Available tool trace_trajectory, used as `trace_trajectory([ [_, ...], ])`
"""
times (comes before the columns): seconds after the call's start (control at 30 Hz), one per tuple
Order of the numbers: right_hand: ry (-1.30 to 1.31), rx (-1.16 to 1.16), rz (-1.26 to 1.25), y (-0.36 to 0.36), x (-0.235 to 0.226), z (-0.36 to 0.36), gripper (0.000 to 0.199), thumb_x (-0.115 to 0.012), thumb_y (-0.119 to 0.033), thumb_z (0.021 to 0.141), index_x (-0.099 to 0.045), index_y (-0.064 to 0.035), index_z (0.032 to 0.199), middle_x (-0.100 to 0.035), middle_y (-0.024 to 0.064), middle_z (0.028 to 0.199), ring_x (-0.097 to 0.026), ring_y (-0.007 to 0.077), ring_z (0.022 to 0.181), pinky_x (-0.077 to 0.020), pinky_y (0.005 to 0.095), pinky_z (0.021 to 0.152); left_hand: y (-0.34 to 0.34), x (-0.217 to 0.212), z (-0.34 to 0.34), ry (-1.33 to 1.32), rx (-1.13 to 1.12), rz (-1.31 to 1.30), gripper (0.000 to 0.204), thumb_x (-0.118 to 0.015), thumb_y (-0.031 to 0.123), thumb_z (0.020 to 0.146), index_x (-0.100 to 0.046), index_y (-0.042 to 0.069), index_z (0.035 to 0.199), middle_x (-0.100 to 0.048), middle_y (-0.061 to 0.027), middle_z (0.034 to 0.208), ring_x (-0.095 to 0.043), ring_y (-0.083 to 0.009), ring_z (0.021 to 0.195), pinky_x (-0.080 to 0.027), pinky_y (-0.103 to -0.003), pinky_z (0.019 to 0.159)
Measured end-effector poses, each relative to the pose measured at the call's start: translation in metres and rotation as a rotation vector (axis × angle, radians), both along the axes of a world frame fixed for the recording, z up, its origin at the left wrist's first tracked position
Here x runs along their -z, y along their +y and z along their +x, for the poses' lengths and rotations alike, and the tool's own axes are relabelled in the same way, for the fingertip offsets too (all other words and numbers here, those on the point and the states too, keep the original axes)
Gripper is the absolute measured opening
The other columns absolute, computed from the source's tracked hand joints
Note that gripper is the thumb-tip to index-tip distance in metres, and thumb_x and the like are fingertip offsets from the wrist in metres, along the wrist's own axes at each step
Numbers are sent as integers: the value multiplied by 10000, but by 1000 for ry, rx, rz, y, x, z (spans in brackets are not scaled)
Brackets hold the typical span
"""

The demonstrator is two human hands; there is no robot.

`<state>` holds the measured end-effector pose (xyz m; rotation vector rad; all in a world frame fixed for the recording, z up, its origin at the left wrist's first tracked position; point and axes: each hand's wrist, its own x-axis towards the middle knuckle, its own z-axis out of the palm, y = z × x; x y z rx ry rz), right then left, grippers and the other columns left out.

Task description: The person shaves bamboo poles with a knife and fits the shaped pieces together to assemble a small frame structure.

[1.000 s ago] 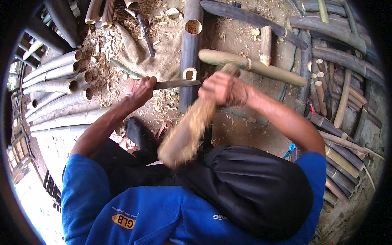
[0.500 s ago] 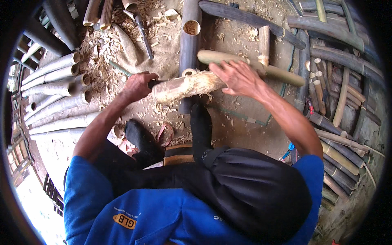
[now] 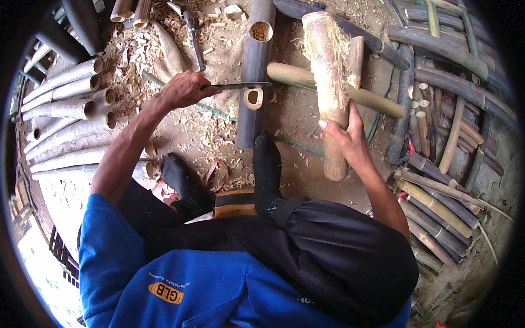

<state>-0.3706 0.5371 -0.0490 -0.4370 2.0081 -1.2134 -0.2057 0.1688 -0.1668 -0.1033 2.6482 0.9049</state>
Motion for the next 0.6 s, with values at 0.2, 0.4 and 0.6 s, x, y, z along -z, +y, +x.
trace_trajectory([
  [0.2,277,-307,257,16,11,29,715,-732,-293,821,-408,64,1349,-599,239,1198,-599,314,1114,-469,405,989,7,-5,0,-92,-58,-70,484,-567,514,962,-760,78,876,-575,0,516,-458,-101,410,-402,-297,403],
  [0.4,209,-191,216,0,-17,26,769,-764,-313,800,-416,91,1355,-584,278,1255,-576,353,1186,-437,389,1018,-1,3,-2,-155,-47,-41,505,-594,543,930,-757,68,878,-591,-16,543,-494,-124,434,-427,-322,432],
  [0.6,20,-408,509,12,-19,19,858,-756,-372,790,-386,133,1377,-565,272,1292,-550,328,1212,-401,371,1047,-9,10,-11,-196,-13,-15,532,-586,571,926,-744,66,870,-586,-13,567,-507,-135,457,-440,-327,447],
])
